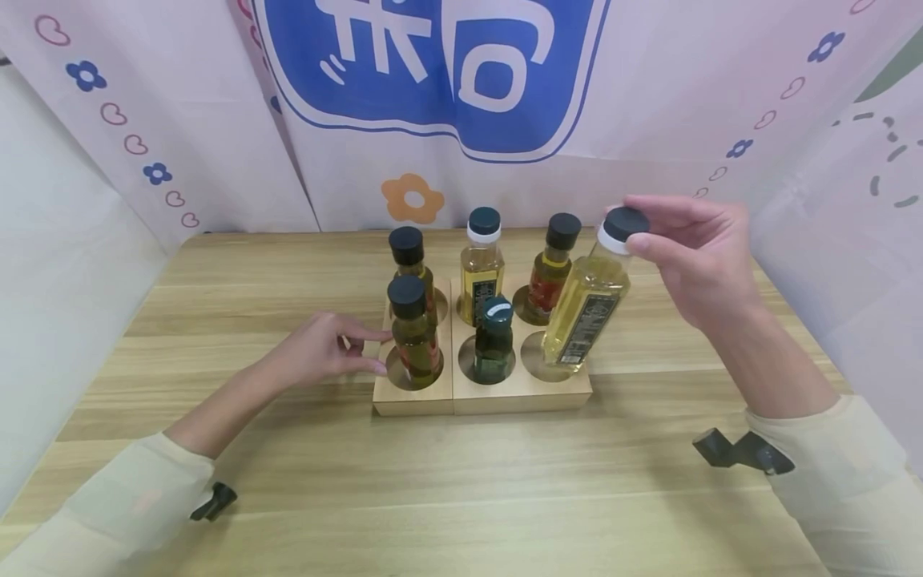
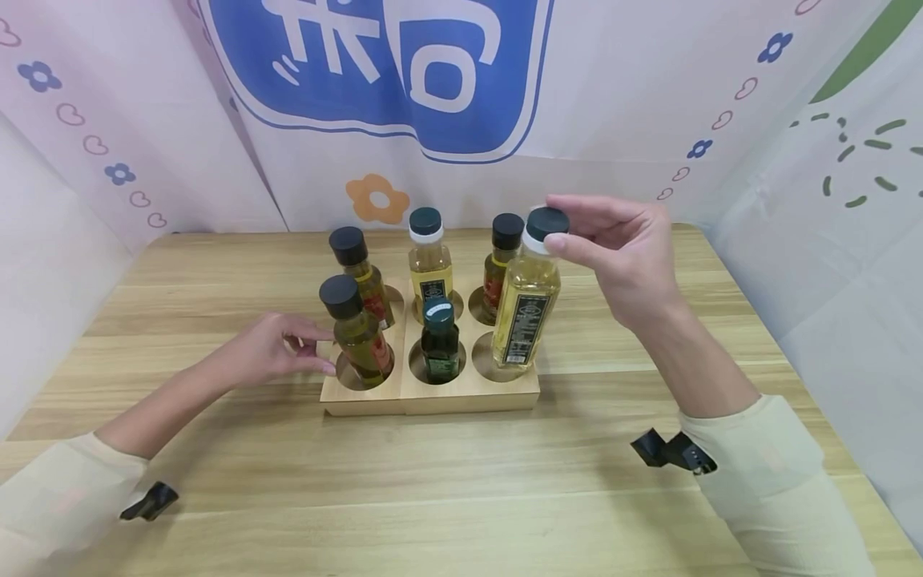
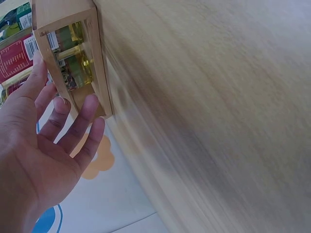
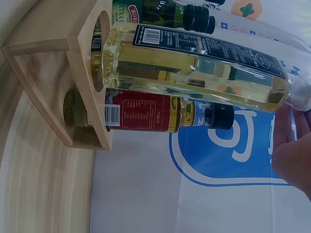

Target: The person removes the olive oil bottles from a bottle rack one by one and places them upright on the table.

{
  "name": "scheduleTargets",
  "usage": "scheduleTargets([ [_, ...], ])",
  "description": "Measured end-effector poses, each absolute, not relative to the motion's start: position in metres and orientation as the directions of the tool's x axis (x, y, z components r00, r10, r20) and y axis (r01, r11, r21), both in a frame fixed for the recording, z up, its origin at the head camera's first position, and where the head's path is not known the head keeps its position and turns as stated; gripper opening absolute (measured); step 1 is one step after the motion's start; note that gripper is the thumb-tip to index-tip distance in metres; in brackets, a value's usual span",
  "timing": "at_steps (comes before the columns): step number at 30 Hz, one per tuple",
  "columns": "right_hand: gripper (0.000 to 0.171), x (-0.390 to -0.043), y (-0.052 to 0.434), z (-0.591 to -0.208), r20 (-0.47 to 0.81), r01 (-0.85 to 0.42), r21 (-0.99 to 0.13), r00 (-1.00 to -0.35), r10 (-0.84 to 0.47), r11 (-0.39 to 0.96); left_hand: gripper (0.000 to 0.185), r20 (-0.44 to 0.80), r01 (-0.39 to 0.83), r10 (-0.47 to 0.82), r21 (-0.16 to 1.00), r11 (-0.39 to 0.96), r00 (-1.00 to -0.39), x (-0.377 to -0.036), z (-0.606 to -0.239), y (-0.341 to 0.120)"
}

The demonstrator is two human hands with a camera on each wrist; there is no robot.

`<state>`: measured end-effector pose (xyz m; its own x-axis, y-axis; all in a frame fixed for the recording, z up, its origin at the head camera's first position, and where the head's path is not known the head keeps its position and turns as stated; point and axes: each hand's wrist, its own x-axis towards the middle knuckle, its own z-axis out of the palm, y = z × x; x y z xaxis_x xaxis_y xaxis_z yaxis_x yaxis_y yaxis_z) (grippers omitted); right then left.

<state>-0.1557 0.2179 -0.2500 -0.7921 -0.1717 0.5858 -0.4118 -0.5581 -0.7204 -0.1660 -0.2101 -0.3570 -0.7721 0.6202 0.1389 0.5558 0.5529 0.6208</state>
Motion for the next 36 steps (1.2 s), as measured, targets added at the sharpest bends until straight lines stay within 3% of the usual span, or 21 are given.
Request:
scheduleTargets([
  [36, 0.03, -0.159, 0.245, -0.241, 0.6, -0.411, -0.675, -0.789, -0.132, -0.612, 0.044, 0.122, 0.541, 0.614, 0.623, 0.565, -0.78, -0.165, -0.357, -0.21],
])
